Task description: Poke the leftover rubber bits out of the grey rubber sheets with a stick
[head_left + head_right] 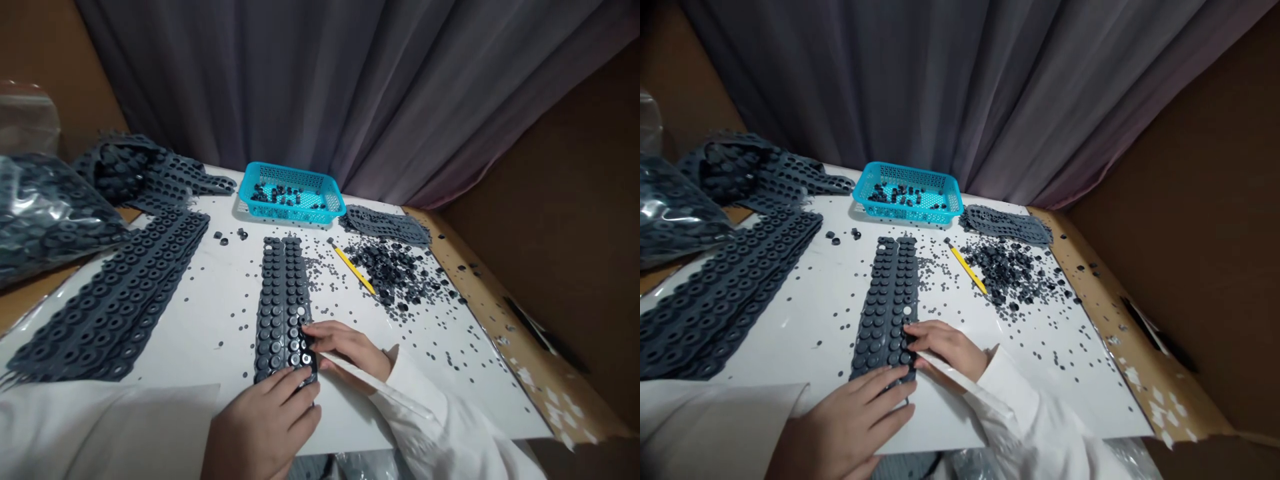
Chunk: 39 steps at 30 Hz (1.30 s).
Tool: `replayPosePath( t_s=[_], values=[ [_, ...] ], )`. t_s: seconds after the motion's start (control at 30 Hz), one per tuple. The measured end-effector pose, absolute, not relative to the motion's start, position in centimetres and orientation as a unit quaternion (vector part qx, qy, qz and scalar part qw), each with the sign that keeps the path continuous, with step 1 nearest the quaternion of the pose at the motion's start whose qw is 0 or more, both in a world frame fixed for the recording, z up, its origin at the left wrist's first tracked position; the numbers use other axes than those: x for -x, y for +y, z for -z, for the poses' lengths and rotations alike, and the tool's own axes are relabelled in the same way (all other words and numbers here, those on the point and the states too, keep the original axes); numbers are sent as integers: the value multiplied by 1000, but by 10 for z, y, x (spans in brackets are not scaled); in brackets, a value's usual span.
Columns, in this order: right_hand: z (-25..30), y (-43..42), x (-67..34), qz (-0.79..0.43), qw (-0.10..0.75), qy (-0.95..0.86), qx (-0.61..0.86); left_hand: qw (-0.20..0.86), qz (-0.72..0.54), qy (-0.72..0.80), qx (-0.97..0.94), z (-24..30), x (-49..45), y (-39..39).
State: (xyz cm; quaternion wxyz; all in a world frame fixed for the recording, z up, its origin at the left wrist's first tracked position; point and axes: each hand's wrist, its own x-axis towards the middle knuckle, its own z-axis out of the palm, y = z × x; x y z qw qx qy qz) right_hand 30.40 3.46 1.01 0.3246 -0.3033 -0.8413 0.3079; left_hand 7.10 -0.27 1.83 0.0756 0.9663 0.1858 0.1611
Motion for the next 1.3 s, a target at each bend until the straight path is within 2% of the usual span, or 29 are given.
replayPosePath(
  t_s=[0.17,0.3,0.5,0.63,0.83,0.9,1.03,1.3],
  values=[
    [-8,37,-306,-263,298,-869,296,95,-110,193,-970,-12,-73,-6],
    [-3,40,-307,-170,269,-905,281,97,-97,196,-971,-13,-73,-6],
    [-3,43,-304,-77,265,-918,285,55,-153,196,-967,-18,-72,-4],
    [-6,44,-305,-110,291,-880,358,61,-132,183,-972,-12,-72,-6],
    [-15,40,-304,-177,423,-704,542,70,-122,176,-974,-8,-71,-7],
    [-19,35,-301,-234,431,-703,516,69,-134,181,-972,-10,-71,-7],
    [-24,24,-294,-360,369,-754,408,69,-131,181,-972,-12,-71,-6],
    [-18,20,-298,-371,353,-783,352,98,-116,186,-971,-12,-70,-6]
  ],
)
